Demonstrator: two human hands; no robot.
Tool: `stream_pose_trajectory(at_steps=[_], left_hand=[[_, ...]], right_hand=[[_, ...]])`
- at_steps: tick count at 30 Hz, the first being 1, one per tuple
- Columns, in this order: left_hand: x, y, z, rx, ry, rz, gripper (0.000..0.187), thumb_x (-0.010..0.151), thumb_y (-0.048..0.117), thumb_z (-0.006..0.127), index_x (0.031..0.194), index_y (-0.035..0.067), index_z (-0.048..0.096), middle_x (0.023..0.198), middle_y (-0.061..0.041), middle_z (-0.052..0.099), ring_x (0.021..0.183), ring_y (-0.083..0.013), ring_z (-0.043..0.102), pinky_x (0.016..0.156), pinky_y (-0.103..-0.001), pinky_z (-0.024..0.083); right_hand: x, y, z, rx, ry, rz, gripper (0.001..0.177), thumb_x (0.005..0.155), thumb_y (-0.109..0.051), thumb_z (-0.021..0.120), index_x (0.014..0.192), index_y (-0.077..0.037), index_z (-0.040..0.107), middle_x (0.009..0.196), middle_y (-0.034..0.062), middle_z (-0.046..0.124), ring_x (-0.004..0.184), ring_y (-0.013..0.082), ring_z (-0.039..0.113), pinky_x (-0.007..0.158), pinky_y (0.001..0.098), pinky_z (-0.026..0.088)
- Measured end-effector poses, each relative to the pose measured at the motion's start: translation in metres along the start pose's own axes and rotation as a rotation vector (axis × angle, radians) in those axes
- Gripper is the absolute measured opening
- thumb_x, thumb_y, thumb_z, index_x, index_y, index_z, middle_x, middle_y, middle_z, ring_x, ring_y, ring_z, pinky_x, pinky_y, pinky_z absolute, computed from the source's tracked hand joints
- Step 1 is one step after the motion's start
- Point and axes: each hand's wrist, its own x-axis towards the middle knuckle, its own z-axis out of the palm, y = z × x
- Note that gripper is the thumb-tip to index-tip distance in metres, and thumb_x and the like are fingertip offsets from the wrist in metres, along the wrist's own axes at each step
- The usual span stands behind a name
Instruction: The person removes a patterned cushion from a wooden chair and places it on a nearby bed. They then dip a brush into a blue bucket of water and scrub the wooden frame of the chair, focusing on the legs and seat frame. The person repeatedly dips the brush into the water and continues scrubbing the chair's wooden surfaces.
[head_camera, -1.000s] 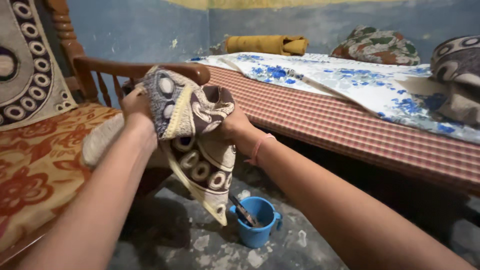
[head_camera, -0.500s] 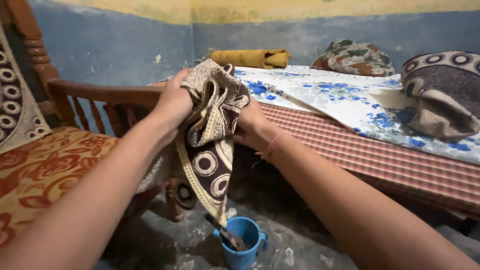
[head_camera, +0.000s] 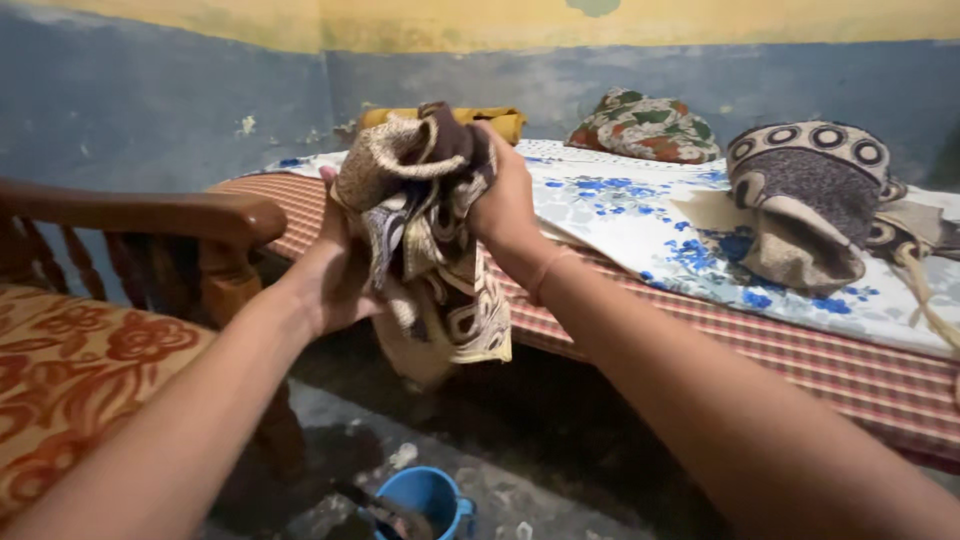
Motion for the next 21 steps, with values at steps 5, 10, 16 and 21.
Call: stream_pose_trajectory(at_steps=[5,10,16,21], left_hand=[[0.063,-0.033,0.010,-0.157,-0.015,0.198,0.052,0.096,0.039,0.055,0.136,0.007,0.061,0.122,-0.014,0.072,0.109,-0.0270,0.069,0.092,-0.043,0.060],[0.146,-0.071,-0.008,-0.074,0.233,0.532,0.053,0.084,-0.003,0.063,0.135,0.007,0.059,0.119,-0.011,0.071,0.102,-0.0230,0.072,0.085,-0.034,0.063],[0.181,-0.067,0.039,0.391,0.531,0.684,0.063,0.080,-0.008,0.064,0.141,0.006,0.056,0.131,-0.013,0.068,0.115,-0.0231,0.069,0.097,-0.031,0.057],[0.172,-0.055,0.074,0.218,0.146,0.646,0.078,0.081,0.003,0.063,0.154,0.013,0.039,0.149,-0.012,0.050,0.129,-0.0209,0.057,0.102,-0.030,0.051]], right_hand=[[-0.023,0.029,-0.038,0.022,-0.248,-0.023,0.059,0.077,0.007,0.069,0.134,-0.006,0.058,0.133,0.0128,0.064,0.127,0.0236,0.059,0.110,0.0327,0.047],[-0.030,0.037,-0.086,0.647,-0.487,0.515,0.080,0.067,-0.002,0.066,0.144,-0.016,0.055,0.142,0.0130,0.059,0.123,0.0273,0.058,0.101,0.0472,0.050],[-0.022,0.036,-0.081,0.696,0.097,1.058,0.075,0.088,-0.031,0.073,0.147,-0.026,0.028,0.150,0.0126,0.044,0.125,0.0376,0.052,0.094,0.0762,0.044],[-0.001,0.098,-0.077,0.696,0.428,0.956,0.064,0.074,-0.008,0.071,0.133,-0.016,0.047,0.122,0.0158,0.070,0.108,0.0353,0.073,0.091,0.0588,0.058]])
